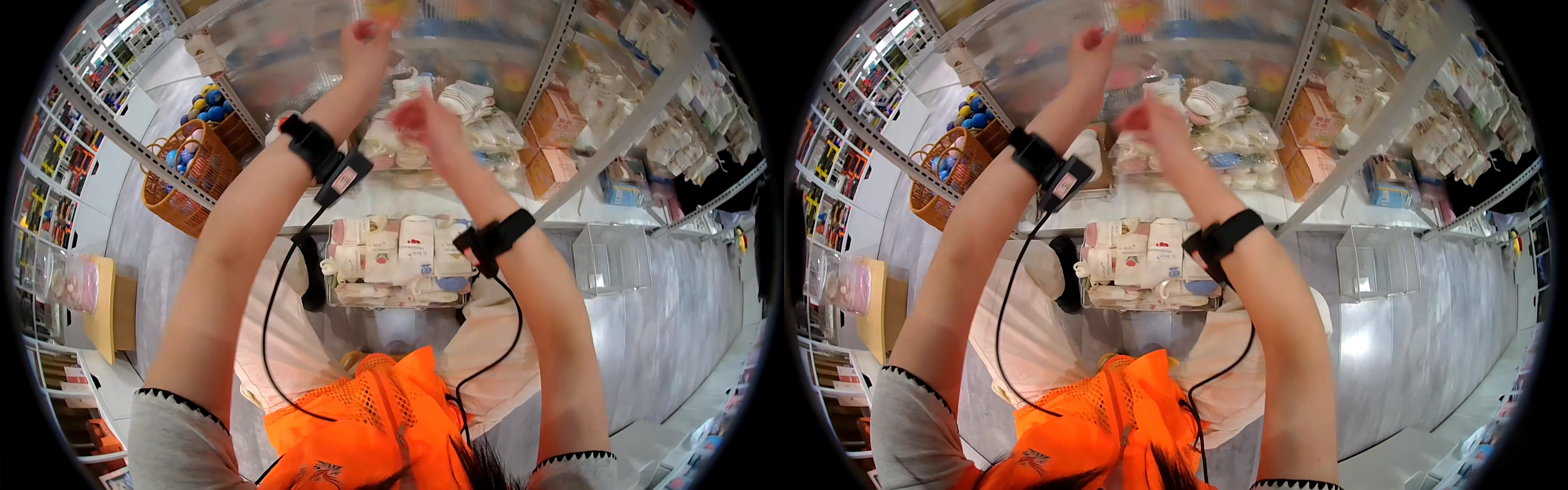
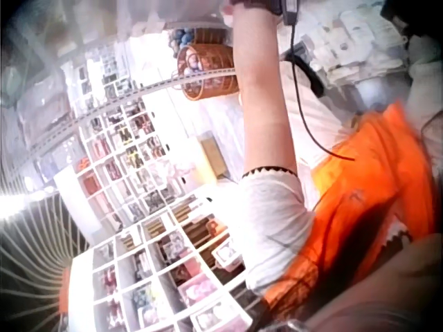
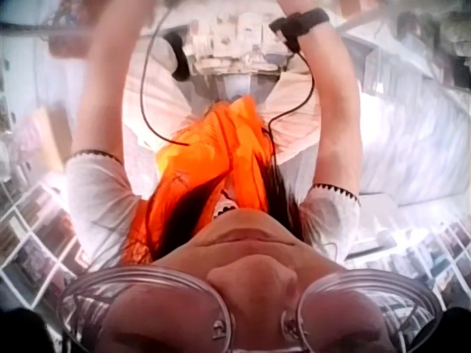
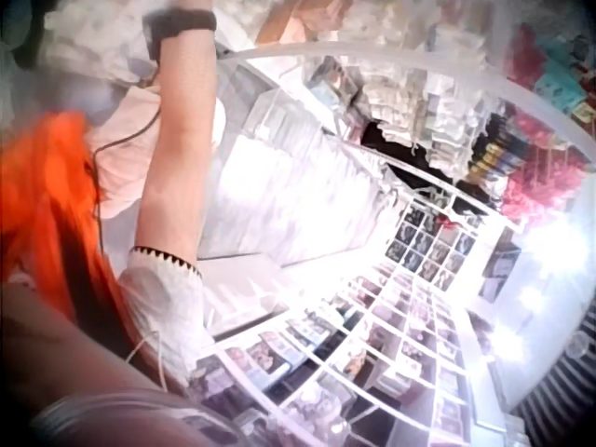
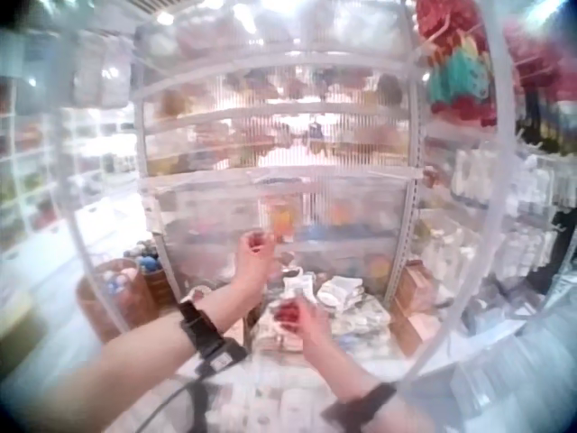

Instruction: The person picks up and arranges packages of socks on store shelves by hand, sorting them into stacks, and then picks up a yellow stool and moves a clear plastic bin.

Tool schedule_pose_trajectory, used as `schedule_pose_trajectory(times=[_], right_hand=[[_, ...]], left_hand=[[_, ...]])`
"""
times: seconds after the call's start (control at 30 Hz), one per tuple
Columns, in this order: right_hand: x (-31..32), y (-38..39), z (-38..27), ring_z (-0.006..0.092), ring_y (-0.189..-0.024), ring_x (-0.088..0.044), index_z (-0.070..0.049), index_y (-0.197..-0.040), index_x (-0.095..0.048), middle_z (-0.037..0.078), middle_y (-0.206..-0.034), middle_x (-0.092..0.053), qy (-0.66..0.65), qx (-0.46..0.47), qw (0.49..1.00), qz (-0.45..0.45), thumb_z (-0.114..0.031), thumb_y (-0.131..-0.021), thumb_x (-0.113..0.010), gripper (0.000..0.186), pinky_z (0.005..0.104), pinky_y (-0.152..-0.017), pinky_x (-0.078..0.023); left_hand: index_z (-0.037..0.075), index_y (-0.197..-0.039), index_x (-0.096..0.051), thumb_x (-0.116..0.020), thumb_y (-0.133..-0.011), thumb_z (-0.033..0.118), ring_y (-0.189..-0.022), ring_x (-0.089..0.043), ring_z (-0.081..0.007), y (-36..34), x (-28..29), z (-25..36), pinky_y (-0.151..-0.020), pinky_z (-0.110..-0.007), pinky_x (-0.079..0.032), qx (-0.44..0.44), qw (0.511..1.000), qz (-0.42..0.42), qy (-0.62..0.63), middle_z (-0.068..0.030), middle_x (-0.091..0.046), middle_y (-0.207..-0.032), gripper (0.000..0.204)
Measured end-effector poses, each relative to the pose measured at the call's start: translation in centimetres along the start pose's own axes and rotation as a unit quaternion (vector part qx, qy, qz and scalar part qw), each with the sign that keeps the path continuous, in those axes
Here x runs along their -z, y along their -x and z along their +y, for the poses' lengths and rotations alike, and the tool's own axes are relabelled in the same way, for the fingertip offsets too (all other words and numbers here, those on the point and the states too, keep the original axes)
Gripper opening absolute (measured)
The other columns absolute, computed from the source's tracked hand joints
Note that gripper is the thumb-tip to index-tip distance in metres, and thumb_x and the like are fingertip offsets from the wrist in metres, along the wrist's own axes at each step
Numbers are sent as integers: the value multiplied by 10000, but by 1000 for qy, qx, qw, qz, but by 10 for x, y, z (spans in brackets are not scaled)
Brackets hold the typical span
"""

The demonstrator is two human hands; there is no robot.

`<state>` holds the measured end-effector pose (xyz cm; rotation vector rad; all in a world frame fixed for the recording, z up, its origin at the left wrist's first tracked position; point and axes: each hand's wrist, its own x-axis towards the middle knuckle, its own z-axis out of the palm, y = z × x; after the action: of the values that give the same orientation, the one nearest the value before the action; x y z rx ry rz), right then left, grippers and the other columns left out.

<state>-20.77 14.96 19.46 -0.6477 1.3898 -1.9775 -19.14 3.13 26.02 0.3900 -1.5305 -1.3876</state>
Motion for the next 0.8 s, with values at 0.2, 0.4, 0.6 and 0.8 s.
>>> schedule_pose_trajectory(times=[0.2,0.4,0.6,0.8], right_hand=[[88,-31,-26,160,-717,-545,-73,-900,-553,60,-817,-608,-164,106,951,238,-348,-913,-398,316,309,-679,-431],[88,-31,-51,145,-600,-507,-50,-878,-535,55,-730,-602,-322,144,901,251,-349,-914,-380,339,283,-597,-419],[81,-24,-47,148,-602,-533,-28,-814,-589,52,-686,-589,15,301,924,238,-293,-905,-440,316,253,-601,-432],[70,-23,-59,261,-557,-565,-49,-708,-592,97,-603,-576,414,499,729,221,-240,-853,-500,257,347,-507,-418]], left_hand=[[15,-1074,-455,-654,-772,376,-967,-457,-168,115,20,-5,-847,-299,-366,290,909,-298,-42,-101,-500,-1015,510],[90,-1055,-485,-557,-854,365,-950,-530,-97,201,2,12,-831,-294,-427,506,711,-453,182,-9,-544,-1011,348],[76,-890,-473,-551,-866,329,-827,-591,-100,205,-12,34,-752,-248,-447,438,802,-402,63,7,-572,-891,265],[43,-1004,-494,-576,-853,282,-843,-580,-92,206,-11,45,-718,-238,-449,424,824,-376,17,4,-573,-882,294]])
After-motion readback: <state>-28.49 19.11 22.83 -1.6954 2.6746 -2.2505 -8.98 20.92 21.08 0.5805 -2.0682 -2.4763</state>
